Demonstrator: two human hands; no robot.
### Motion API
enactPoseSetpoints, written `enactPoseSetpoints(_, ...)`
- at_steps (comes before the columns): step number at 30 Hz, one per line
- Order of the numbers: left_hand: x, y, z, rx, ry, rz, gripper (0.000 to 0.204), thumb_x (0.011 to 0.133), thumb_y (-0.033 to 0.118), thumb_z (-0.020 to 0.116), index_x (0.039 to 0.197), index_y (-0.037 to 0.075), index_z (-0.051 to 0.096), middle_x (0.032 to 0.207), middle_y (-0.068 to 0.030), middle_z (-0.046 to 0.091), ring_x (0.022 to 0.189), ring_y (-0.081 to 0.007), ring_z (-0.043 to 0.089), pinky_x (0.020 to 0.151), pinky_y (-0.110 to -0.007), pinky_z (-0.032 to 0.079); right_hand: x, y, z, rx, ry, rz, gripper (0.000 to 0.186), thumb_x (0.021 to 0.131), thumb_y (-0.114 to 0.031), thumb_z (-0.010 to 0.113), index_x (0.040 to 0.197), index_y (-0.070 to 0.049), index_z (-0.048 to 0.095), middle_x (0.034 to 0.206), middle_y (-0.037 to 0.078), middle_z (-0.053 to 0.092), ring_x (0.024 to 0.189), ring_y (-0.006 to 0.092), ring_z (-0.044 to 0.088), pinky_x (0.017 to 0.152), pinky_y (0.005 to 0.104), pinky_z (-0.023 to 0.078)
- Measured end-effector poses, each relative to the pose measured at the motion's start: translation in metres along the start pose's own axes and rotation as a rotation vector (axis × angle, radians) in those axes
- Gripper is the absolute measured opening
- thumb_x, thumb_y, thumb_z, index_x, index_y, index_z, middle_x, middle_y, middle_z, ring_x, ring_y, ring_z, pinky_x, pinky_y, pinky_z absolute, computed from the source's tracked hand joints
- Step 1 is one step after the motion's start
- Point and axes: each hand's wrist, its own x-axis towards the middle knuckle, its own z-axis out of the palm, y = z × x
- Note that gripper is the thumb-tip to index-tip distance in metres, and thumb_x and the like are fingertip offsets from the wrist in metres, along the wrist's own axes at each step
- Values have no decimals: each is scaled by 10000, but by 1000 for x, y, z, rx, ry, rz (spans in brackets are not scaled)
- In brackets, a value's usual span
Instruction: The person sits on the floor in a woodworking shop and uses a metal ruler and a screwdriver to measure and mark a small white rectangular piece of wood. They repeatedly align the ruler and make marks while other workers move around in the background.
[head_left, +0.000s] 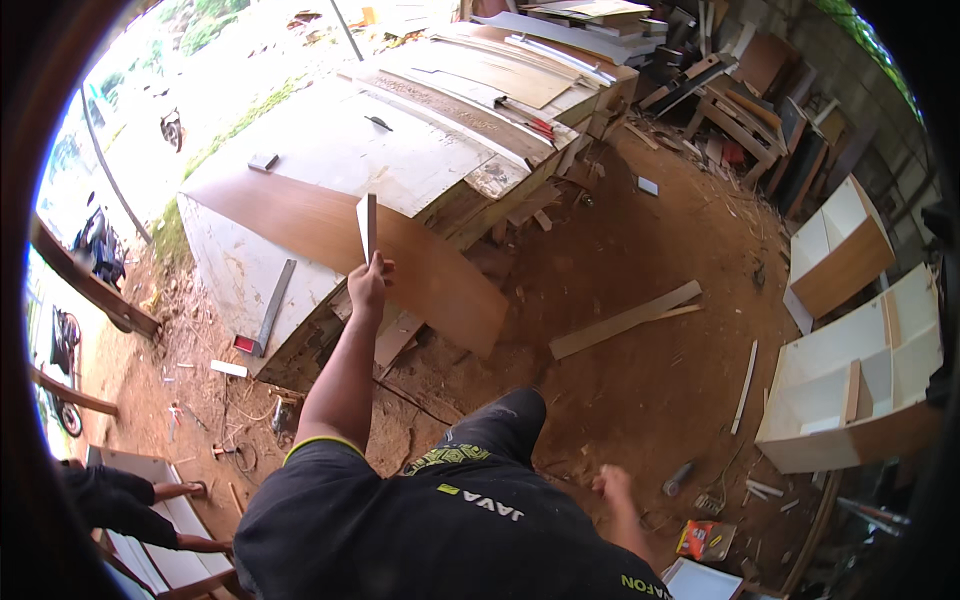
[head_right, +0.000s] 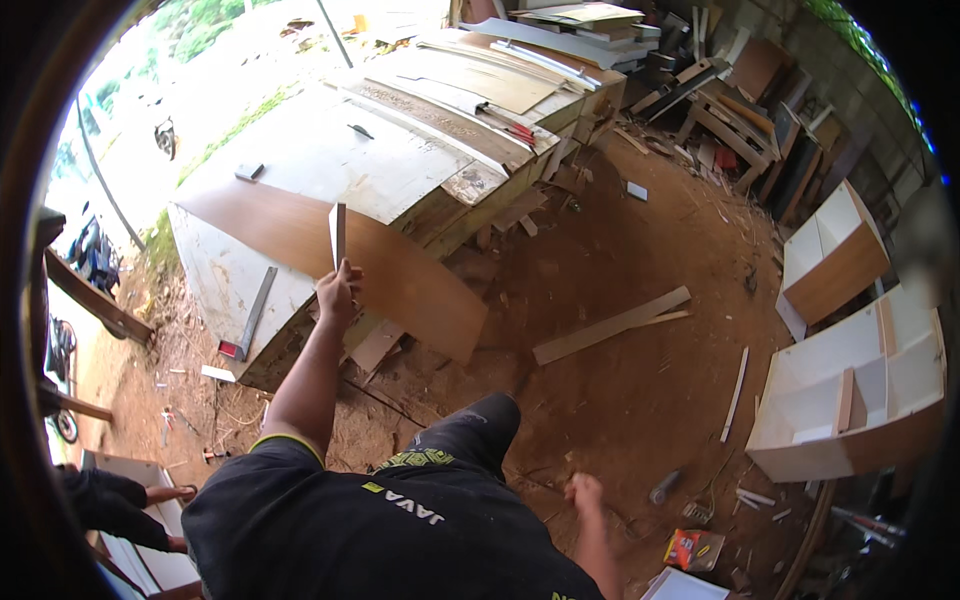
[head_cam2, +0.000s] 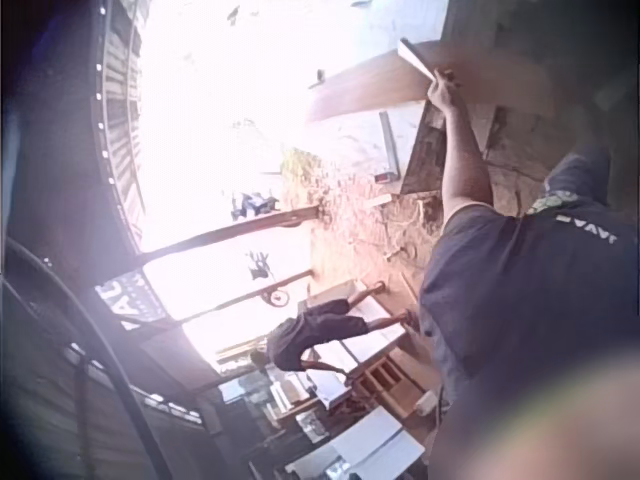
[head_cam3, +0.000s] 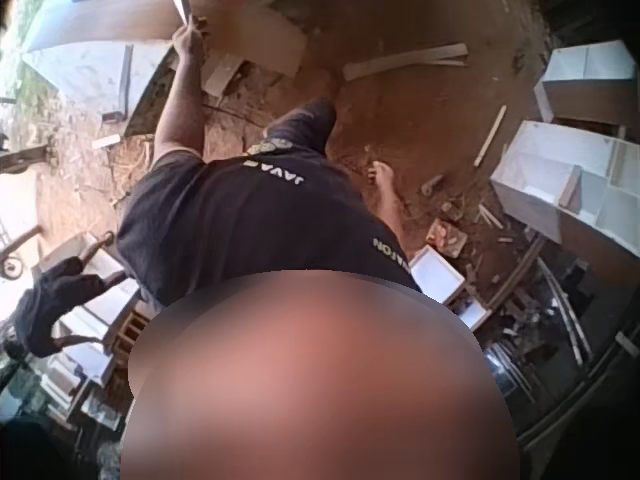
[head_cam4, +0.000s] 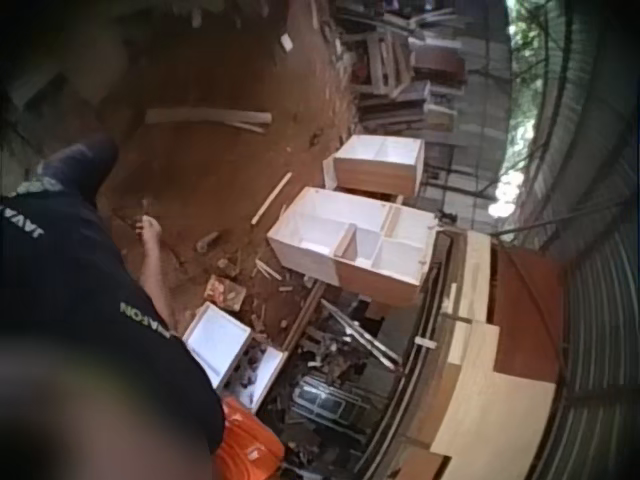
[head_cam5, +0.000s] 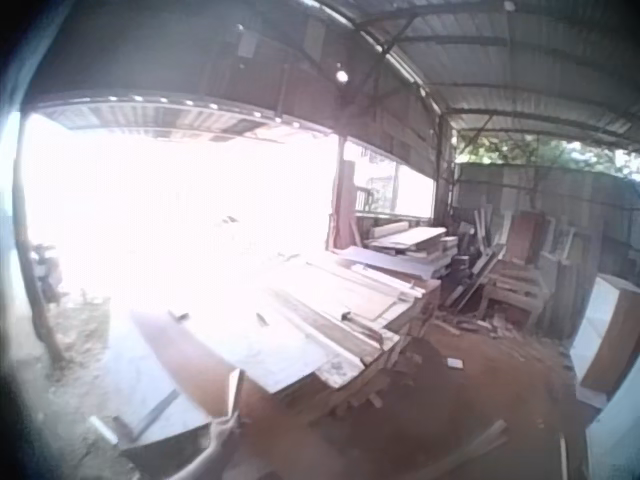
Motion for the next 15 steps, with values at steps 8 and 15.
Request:
enactPoseSetpoints(8,165,-25,106,157,374,27,439,980,390,643,794,4,742,705,-67,697,627,-151,626,627,-297,494,53,-12,-68,-305,-106,431,243,1011,-246,549,1106,-43,643,853,117,704,630,164,637,544,325,505)
enactPoseSetpoints(15,250,-85,222,752,578,-420,418,983,305,489,1261,12,594,1269,-219,638,1135,-375,637,940,-482,517,126,-193,-133,-37,317,285,247,1004,-241,563,1110,-34,646,842,100,691,633,154,631,549,314,508)
